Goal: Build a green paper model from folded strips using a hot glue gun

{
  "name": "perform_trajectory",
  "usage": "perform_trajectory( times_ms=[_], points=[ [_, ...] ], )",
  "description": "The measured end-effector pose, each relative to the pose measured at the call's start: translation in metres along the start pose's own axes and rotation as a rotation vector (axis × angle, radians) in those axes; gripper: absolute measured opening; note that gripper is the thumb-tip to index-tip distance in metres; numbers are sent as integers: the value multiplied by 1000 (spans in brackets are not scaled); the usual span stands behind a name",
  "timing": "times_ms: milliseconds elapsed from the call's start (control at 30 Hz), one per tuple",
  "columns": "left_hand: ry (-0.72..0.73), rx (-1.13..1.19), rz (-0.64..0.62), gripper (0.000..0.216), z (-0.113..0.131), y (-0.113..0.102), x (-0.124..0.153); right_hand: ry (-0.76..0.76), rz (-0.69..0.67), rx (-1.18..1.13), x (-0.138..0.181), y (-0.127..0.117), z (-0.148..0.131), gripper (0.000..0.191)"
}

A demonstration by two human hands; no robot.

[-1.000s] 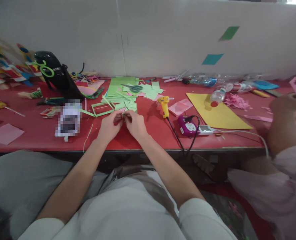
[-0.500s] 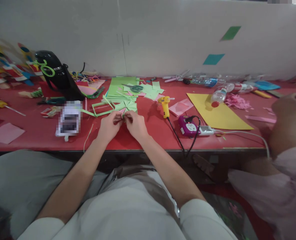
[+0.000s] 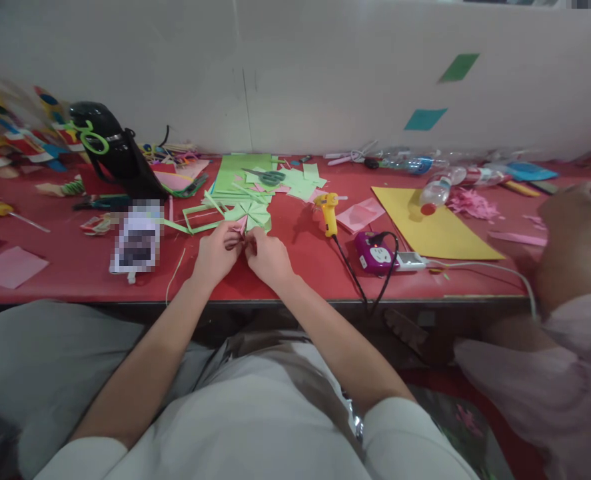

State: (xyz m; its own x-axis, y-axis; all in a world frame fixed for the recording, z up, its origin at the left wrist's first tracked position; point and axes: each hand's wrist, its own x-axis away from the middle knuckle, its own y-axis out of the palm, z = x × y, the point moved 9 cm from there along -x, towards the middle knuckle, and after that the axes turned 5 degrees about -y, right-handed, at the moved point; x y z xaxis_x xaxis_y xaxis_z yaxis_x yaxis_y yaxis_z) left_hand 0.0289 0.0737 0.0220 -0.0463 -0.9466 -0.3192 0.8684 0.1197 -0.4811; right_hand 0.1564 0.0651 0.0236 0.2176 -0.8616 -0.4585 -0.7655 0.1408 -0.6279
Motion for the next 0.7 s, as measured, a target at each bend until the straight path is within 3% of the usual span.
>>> perform_trajectory(
  times_ms=[333,700],
  points=[
    [40,-129,13,35,6,-3,1,-14,-37,-50,0,2,-7,29],
    [47,-191,70,31,12,-8,4,-54,47,-225,-2,-1,-3,31]
  ],
)
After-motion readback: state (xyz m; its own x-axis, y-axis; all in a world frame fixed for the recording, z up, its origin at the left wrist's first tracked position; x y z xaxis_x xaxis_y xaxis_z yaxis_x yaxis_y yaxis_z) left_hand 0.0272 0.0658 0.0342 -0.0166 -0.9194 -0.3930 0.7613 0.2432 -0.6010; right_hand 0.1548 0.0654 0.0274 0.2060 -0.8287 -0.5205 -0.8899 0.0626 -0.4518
